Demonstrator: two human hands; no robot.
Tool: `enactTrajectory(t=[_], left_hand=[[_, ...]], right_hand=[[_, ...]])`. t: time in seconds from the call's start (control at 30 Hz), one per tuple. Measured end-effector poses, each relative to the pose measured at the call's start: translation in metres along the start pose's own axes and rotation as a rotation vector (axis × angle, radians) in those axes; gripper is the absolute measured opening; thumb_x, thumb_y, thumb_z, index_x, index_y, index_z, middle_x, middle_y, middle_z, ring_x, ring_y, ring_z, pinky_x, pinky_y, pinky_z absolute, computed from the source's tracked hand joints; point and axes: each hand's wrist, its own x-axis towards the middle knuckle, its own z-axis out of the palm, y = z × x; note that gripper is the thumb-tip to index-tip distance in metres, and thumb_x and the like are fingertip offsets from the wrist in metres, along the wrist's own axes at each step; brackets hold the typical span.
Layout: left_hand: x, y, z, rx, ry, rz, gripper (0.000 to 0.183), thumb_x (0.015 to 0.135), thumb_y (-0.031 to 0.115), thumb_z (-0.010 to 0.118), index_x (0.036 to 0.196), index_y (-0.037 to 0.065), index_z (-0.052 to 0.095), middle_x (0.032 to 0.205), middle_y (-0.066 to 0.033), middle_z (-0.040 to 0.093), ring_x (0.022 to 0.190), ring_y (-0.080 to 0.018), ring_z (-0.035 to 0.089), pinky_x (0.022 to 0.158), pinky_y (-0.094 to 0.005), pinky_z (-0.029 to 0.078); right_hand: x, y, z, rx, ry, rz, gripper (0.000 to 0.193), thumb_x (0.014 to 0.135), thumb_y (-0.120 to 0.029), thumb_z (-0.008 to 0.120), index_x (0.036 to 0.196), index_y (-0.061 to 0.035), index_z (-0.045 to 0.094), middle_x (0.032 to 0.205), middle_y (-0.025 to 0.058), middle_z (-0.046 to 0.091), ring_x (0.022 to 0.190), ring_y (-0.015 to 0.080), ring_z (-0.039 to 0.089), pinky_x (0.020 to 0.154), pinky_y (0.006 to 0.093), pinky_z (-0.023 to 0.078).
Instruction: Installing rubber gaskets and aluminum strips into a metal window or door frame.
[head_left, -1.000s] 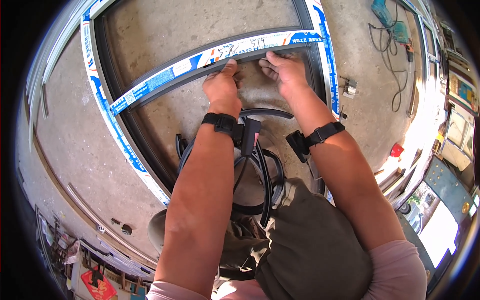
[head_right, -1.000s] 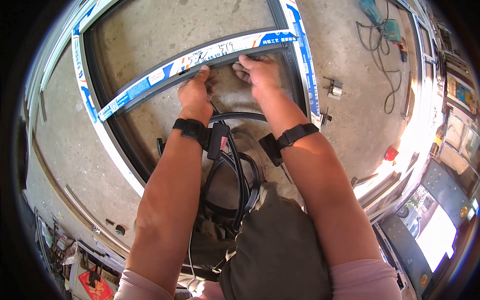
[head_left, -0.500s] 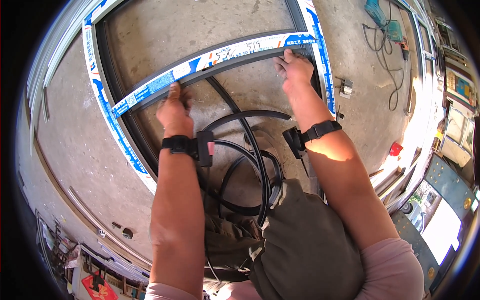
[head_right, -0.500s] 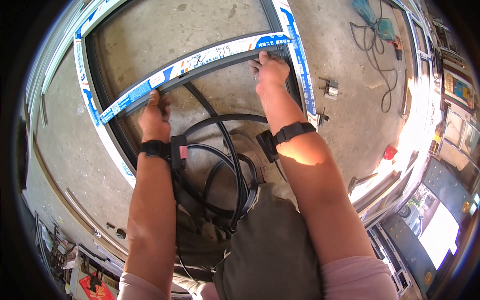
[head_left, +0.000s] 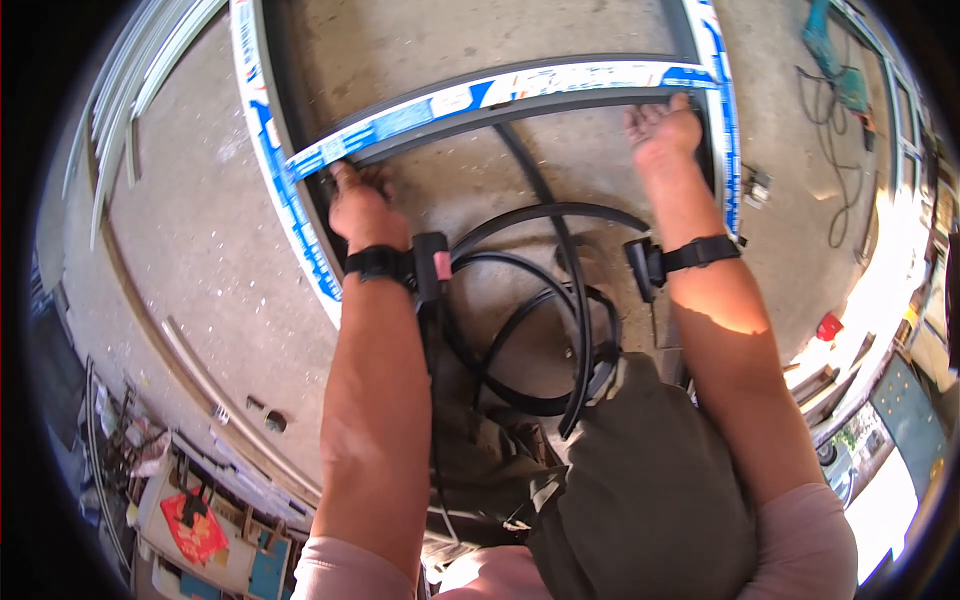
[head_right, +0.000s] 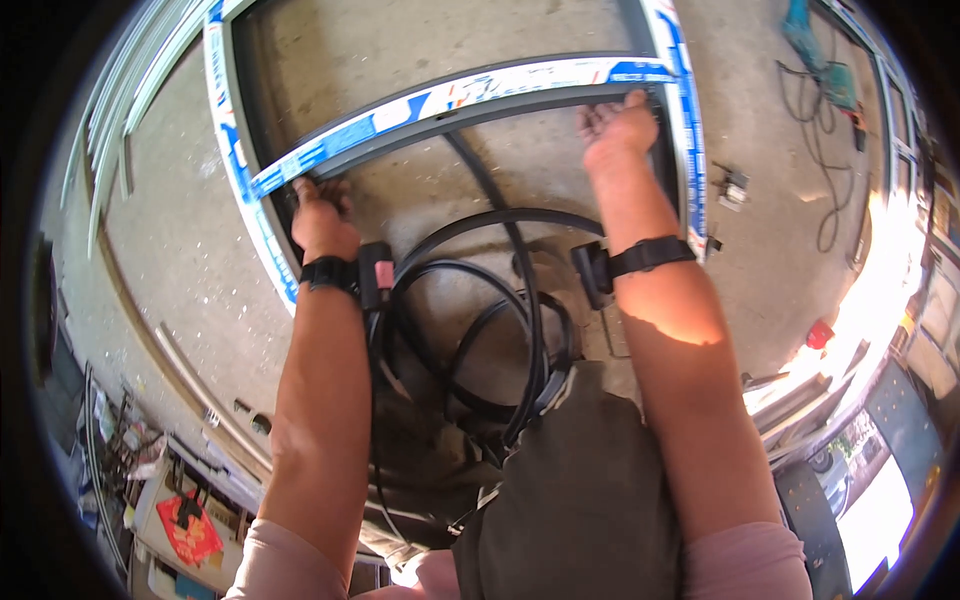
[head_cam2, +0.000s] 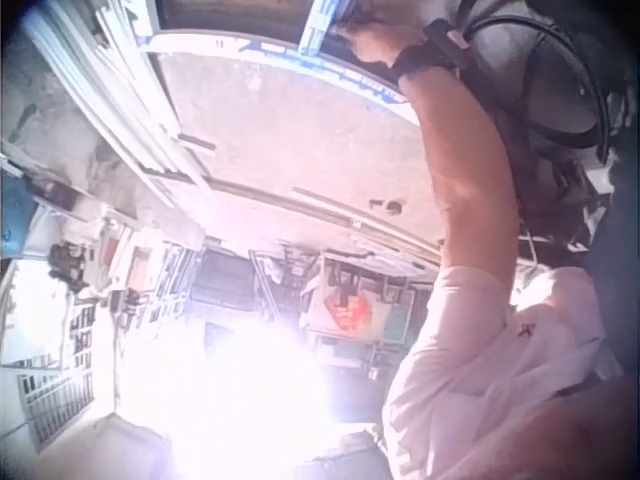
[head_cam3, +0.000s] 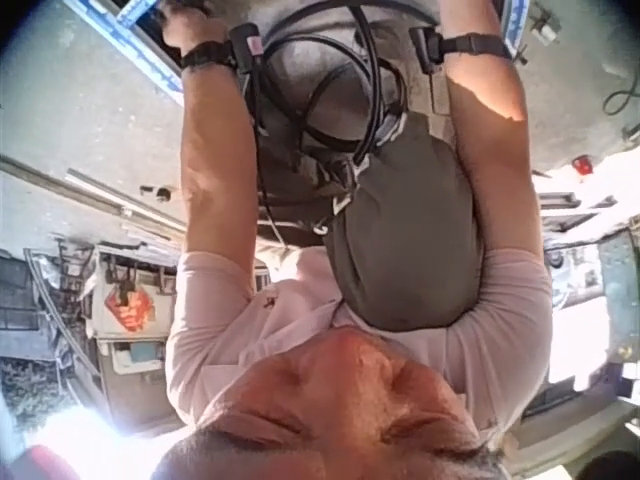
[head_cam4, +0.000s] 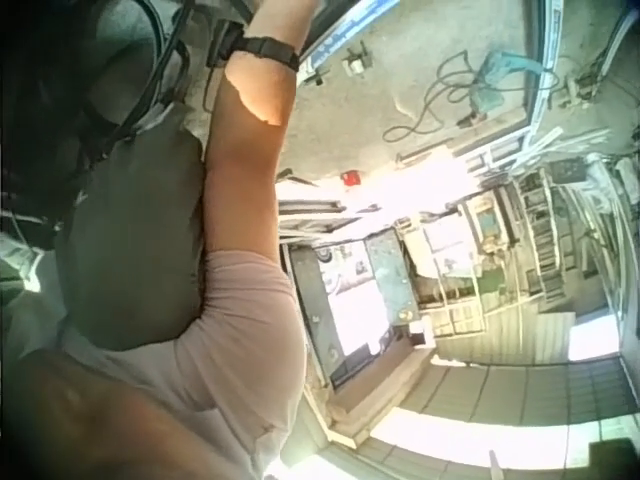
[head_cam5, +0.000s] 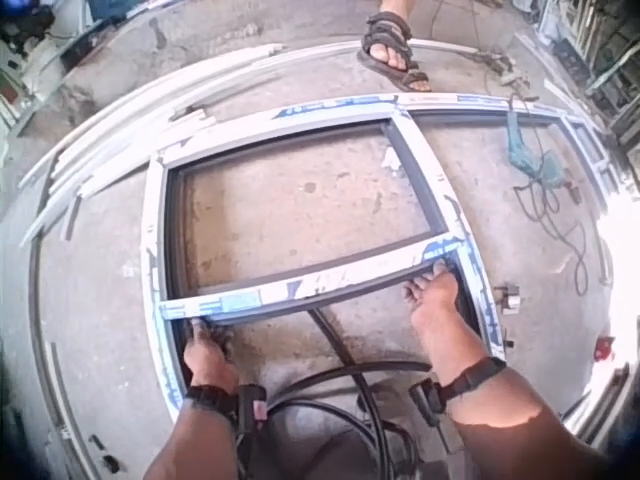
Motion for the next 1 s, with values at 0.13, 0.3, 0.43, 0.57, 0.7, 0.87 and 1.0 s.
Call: enactTrajectory(t=[0.13, 0.3, 0.43, 0.57, 0.7, 0.87, 1.0], left_hand=[[0.003, 0.007, 0.007, -0.121, 0.072, -0.093, 0.037, 0.102, 0.043, 0.048, 0.106, 0.007, 0.056, 0.079, -0.0082, 0.068, 0.063, -0.0192, 0.063, 0.05, -0.0297, 0.037], [-0.009, 0.018, 0.016, -0.192, 0.164, -0.218, 0.034, 0.102, 0.045, 0.046, 0.103, 0.013, 0.058, 0.079, -0.0025, 0.066, 0.063, -0.0169, 0.059, 0.055, -0.0289, 0.037], [0.006, 0.015, 0.011, -0.208, 0.093, -0.202, 0.047, 0.102, 0.055, 0.036, 0.099, 0.012, 0.057, 0.074, -0.0055, 0.064, 0.066, -0.0198, 0.061, 0.055, -0.0303, 0.04], [0.018, 0.016, -0.004, -0.159, 0.056, -0.307, 0.074, 0.097, 0.068, 0.03, 0.104, 0.0, 0.057, 0.084, -0.0109, 0.065, 0.076, -0.0235, 0.063, 0.064, -0.0314, 0.048], [-0.013, 0.004, -0.021, 0.328, -0.294, -0.217, 0.059, 0.095, 0.055, 0.054, 0.107, -0.003, 0.06, 0.096, -0.0134, 0.068, 0.087, -0.0272, 0.066, 0.072, -0.0339, 0.052], [-0.075, 0.011, -0.049, 1.541, -0.685, 0.391, 0.077, 0.077, 0.042, 0.076, 0.129, -0.008, 0.052, 0.113, -0.0247, 0.066, 0.108, -0.0377, 0.064, 0.097, -0.0393, 0.048], [-0.084, -0.012, -0.056, 1.796, -0.642, 0.33, 0.062, 0.076, 0.031, 0.077, 0.121, -0.007, 0.056, 0.106, -0.0267, 0.067, 0.105, -0.0398, 0.065, 0.092, -0.0436, 0.049]], right_hand=[[0.014, -0.003, 0.003, -0.027, 0.035, -0.05, 0.051, 0.102, -0.038, 0.04, 0.147, -0.0146, 0.033, 0.141, 0.0216, 0.041, 0.111, 0.0333, 0.053, 0.088, 0.0464, 0.048], [0.009, -0.006, -0.005, -0.043, -0.011, -0.026, 0.05, 0.105, -0.036, 0.035, 0.148, -0.0105, 0.031, 0.143, 0.0217, 0.04, 0.116, 0.0328, 0.052, 0.096, 0.045, 0.045], [0.025, -0.008, -0.008, -0.091, -0.033, -0.047, 0.045, 0.105, -0.034, 0.034, 0.144, -0.0106, 0.035, 0.138, 0.022, 0.046, 0.105, 0.0338, 0.06, 0.088, 0.0451, 0.049], [0.004, -0.005, -0.009, -0.196, -0.09, -0.03, 0.043, 0.104, -0.033, 0.039, 0.131, -0.0002, 0.044, 0.123, 0.0195, 0.057, 0.096, 0.0295, 0.064, 0.082, 0.0376, 0.05], [-0.03, 0.001, -0.047, -0.667, -0.394, -0.09, 0.036, 0.101, -0.032, 0.049, 0.117, -0.0005, 0.056, 0.103, 0.0127, 0.068, 0.085, 0.0209, 0.067, 0.073, 0.0323, 0.051], [-0.127, 0.031, -0.093, -1.685, -0.869, -0.55, 0.078, 0.082, -0.04, 0.074, 0.142, -0.0022, 0.042, 0.145, 0.0216, 0.043, 0.134, 0.0344, 0.044, 0.111, 0.0456, 0.037], [-0.129, 0.044, -0.106, -1.893, -0.768, -0.948, 0.088, 0.08, -0.044, 0.075, 0.144, 0.0001, 0.034, 0.145, 0.0226, 0.039, 0.133, 0.0367, 0.043, 0.108, 0.0463, 0.041]])
